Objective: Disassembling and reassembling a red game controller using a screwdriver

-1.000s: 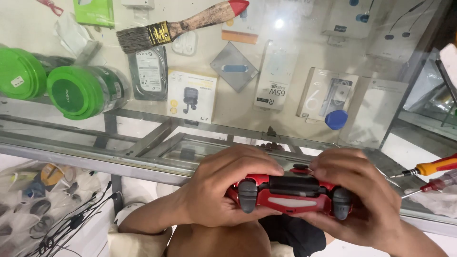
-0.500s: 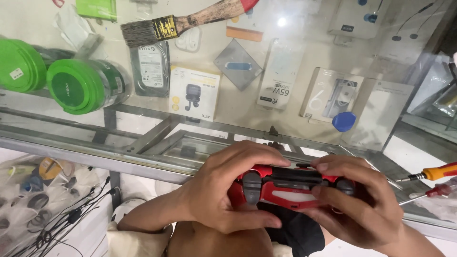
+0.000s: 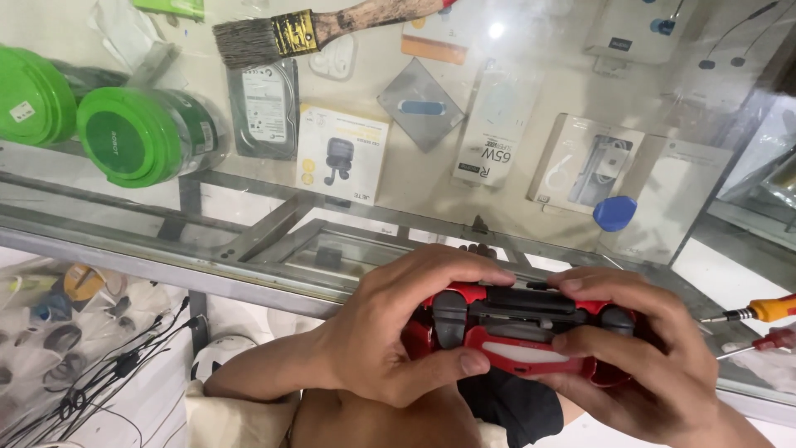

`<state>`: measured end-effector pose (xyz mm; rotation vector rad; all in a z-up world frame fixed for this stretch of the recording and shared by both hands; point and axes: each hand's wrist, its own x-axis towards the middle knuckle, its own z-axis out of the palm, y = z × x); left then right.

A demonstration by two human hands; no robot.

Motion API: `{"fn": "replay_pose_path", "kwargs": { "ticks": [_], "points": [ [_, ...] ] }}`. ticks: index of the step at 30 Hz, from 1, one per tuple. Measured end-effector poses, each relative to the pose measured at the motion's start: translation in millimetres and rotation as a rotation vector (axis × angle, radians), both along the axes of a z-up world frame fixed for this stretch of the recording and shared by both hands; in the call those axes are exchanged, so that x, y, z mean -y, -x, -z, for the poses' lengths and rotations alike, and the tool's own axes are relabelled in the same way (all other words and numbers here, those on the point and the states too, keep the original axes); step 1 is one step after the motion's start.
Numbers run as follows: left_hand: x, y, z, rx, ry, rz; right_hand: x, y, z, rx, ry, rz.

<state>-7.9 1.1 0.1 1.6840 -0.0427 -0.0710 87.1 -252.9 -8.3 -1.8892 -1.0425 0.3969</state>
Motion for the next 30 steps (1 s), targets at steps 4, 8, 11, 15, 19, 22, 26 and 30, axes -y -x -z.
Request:
{"fn": "replay_pose_path", "kwargs": {
  "ticks": [4, 8, 11, 15, 19, 22, 26, 30],
  "points": [
    [2, 0, 0, 0.013, 0.0, -0.026, -1, -1, -4, -0.02, 0.039, -0.004],
    [3, 0, 1, -0.041, -0.007, -0.041, -3, -3, -2, 0.024, 0.054, 0.007],
    [4, -3, -1, -0.092, 0.026, -0.062, -1, -5, -2, 0.04, 0.08, 0.007],
    [1, -9, -6, -0.22, 0.071, -0.042, -3, -8, -3, 0.017, 0.097, 0.003],
    [-1, -10, -8, -0.229, 0.073, -0.024, -4, -9, -4, 0.002, 0.071, -0.012],
    [-1, -10, -8, -0.205, 0.063, -0.023, -5, -8, -6, -0.012, 0.098, 0.002],
    [-1, -11, -10, -0.176, 0.045, -0.025, -5, -8, -5, 0.003, 0.075, 0.002],
    [-1, -10, -10, -0.172, 0.056, -0.014, -6, -10, -7, 0.027, 0.097, -0.007]
  ]
}}
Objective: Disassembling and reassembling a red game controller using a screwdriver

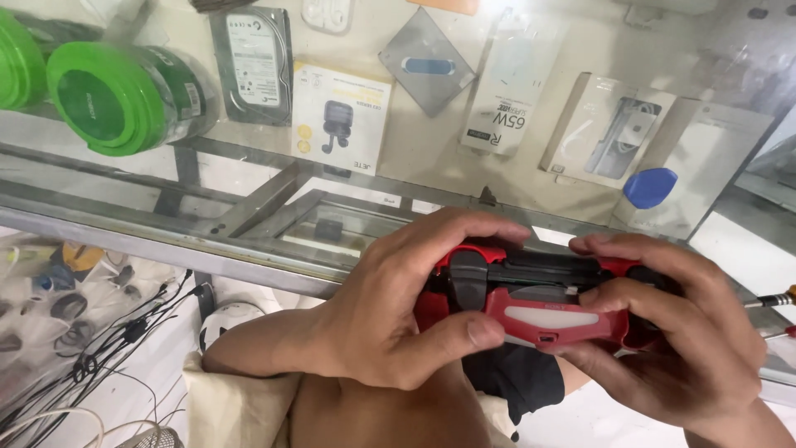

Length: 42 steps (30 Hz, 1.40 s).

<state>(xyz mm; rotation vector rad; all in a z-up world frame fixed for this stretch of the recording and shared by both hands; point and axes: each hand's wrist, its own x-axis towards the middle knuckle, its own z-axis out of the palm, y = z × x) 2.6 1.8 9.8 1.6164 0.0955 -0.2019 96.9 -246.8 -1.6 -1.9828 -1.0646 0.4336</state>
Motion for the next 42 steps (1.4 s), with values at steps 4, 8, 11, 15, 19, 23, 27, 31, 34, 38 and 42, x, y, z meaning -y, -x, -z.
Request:
{"fn": "replay_pose_path", "kwargs": {
  "ticks": [4, 8, 11, 15, 19, 23, 27, 31, 34, 38, 42],
  "points": [
    [1, 0, -2, 0.01, -0.019, 0.003, 1, 0, 7, 0.015, -0.057, -0.006],
    [7, 2, -2, 0.057, -0.079, -0.065, 1, 1, 14, 0.086, -0.101, -0.014],
    [7, 4, 0, 0.068, -0.117, -0.054, 2, 0, 15, 0.161, -0.115, -0.028],
    [7, 6, 5, 0.112, -0.133, -0.027, 4, 2, 20, 0.227, -0.156, -0.013],
    [8, 7, 7, 0.139, -0.14, -0.034, 8, 0, 24, 0.214, -0.175, -0.051],
    [8, 6, 5, 0.119, -0.136, -0.03, 11, -2, 28, 0.199, -0.218, -0.064],
    [9, 8, 6, 0.12, -0.152, -0.033, 11, -4, 26, 0.258, -0.214, -0.108],
    [8, 6, 4, 0.109, -0.136, -0.043, 8, -5, 23, 0.268, -0.195, -0.118],
    [7, 4, 3, 0.093, -0.107, -0.055, 7, -4, 24, 0.227, -0.195, -0.054],
    [6, 4, 4, 0.072, -0.086, -0.038, 5, -2, 23, 0.247, -0.178, -0.023],
    [5, 2, 3, 0.065, -0.073, -0.027, 0, -1, 20, 0.286, -0.161, 0.02]
  ]
}}
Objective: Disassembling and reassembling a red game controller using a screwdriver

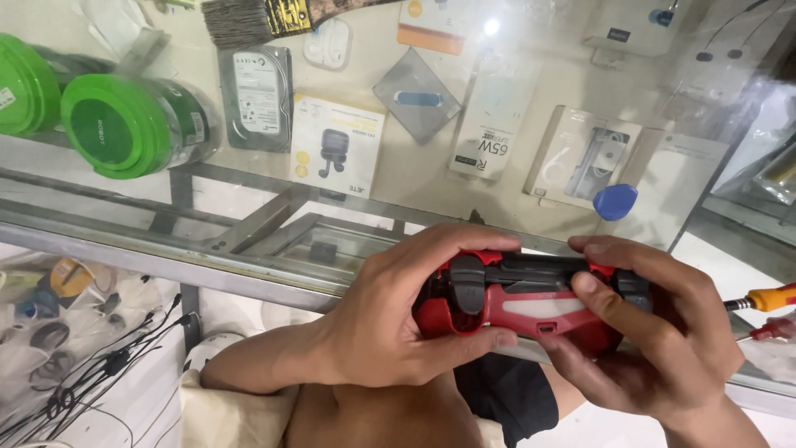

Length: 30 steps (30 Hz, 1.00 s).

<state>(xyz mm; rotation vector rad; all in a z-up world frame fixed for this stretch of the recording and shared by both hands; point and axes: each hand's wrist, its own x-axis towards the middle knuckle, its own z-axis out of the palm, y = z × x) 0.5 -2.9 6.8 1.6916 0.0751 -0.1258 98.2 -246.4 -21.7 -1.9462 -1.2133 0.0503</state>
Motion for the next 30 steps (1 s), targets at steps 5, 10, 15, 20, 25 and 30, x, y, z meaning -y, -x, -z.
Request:
{"fn": "replay_pose_path", "kwargs": {
  "ticks": [5, 10, 15, 20, 25, 30],
  "points": [
    [2, 2, 0, 0.04, -0.046, -0.007, 4, 0, 3, 0.019, -0.024, -0.002],
    [5, 3, -1, 0.098, -0.06, -0.013, 4, 2, 10, 0.099, -0.097, -0.008],
    [5, 4, 0, 0.123, -0.027, -0.007, 6, 3, 11, 0.101, -0.082, 0.021],
    [6, 5, 0, 0.124, -0.035, -0.018, 6, 1, 11, 0.08, -0.096, -0.008],
    [7, 5, 2, 0.14, -0.02, -0.022, 7, 3, 10, 0.084, -0.087, 0.003],
    [8, 5, 5, 0.219, -0.04, -0.049, 12, 5, 8, 0.064, -0.035, 0.01]
  ]
}}
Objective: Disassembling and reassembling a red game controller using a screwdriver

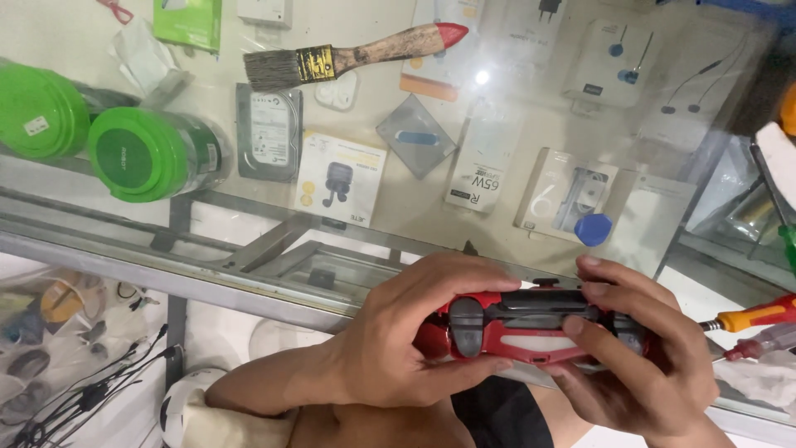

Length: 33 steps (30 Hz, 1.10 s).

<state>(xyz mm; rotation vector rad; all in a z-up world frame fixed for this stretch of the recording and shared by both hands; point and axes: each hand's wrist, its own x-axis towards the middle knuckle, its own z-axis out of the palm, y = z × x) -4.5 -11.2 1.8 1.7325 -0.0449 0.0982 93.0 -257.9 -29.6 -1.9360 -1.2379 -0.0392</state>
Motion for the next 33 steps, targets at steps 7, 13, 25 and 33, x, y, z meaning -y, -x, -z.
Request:
{"fn": "replay_pose_path", "kwargs": {
  "ticks": [7, 13, 25, 33],
  "points": [
    [1, 2, 5, 0.039, -0.014, -0.012, 1, 4, -2, -0.044, 0.015, 0.029],
    [2, 4, 9, 0.074, -0.027, -0.016, 1, 2, 5, -0.009, -0.058, 0.006],
    [-2, -3, -3, 0.188, -0.132, -0.009, 2, -1, -1, -0.019, -0.012, -0.046],
    [-14, -17, -24, -0.139, -0.044, 0.116, -2, -4, -9, -0.039, 0.075, -0.141]
  ]
}}
